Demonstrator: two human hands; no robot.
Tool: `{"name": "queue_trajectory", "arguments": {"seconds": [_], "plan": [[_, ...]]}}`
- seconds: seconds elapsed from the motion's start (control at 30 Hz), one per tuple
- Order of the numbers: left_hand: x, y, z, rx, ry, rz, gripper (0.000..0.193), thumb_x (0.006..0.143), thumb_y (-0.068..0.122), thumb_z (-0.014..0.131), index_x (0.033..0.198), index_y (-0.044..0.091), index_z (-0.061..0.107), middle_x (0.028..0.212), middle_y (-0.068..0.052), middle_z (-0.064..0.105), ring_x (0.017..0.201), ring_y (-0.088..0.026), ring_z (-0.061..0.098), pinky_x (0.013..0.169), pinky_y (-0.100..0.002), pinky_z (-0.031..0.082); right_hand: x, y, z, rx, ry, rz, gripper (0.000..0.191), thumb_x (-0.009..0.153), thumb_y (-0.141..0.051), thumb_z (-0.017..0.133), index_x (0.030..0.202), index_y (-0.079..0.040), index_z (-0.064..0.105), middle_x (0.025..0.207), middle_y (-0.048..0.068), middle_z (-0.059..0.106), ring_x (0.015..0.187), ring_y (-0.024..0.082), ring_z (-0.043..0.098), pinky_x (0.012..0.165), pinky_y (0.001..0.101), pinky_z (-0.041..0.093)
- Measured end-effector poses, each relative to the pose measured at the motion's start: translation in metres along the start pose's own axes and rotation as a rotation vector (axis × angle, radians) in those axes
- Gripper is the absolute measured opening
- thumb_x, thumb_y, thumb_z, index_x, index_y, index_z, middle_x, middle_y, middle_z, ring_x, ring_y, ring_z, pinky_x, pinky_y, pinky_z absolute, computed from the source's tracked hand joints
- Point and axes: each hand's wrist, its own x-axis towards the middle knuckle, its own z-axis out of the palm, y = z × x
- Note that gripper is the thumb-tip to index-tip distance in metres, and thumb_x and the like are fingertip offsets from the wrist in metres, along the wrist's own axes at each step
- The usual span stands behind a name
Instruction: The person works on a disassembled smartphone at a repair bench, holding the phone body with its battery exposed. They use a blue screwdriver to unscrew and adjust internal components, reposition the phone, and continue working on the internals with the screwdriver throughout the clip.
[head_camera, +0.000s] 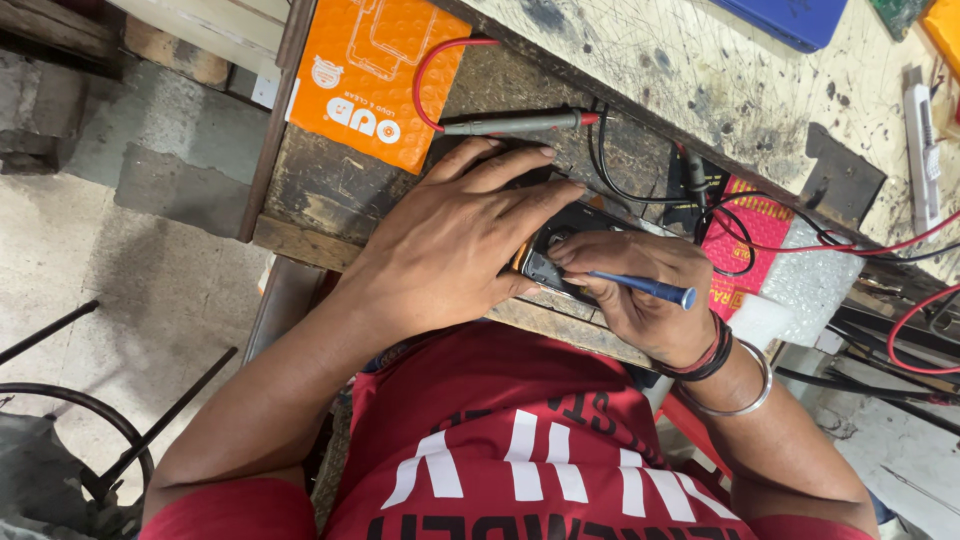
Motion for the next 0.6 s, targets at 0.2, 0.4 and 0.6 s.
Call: {"name": "queue_trajectory", "arguments": {"seconds": [0.2,0.4,0.6], "plan": [[0.003,0.002,-0.004,0.011,-0.005,-0.001,0.086,0.072,0.035,0.086,0.144,0.004,0.051,0.133,-0.014,0.067,0.139,-0.029,0.048,0.120,-0.051,0.027,-0.004,0.005,-0.002,0.213,0.088,0.070,0.011,0.104,-0.015,0.068,0.106,-0.004,0.067,0.107,0.012,0.077,0.096,0.025,0.078,0.084,0.0310,0.064],[0.007,0.007,-0.001,0.036,-0.042,-0.045,0.085,0.073,0.037,0.085,0.144,0.007,0.050,0.134,-0.015,0.066,0.136,-0.028,0.050,0.119,-0.053,0.027,-0.035,-0.004,-0.030,0.291,0.296,0.214,0.013,0.101,-0.010,0.075,0.106,0.001,0.068,0.096,0.015,0.073,0.084,0.021,0.074,0.077,0.0289,0.062],[0.011,0.012,0.004,0.034,-0.042,-0.066,0.086,0.073,0.039,0.084,0.146,0.010,0.050,0.135,-0.012,0.065,0.137,-0.029,0.050,0.118,-0.054,0.028,-0.071,-0.020,-0.050,0.841,0.350,0.462,0.033,0.103,-0.007,0.069,0.131,0.009,0.061,0.118,0.025,0.070,0.099,0.025,0.074,0.091,0.0345,0.061]]}}
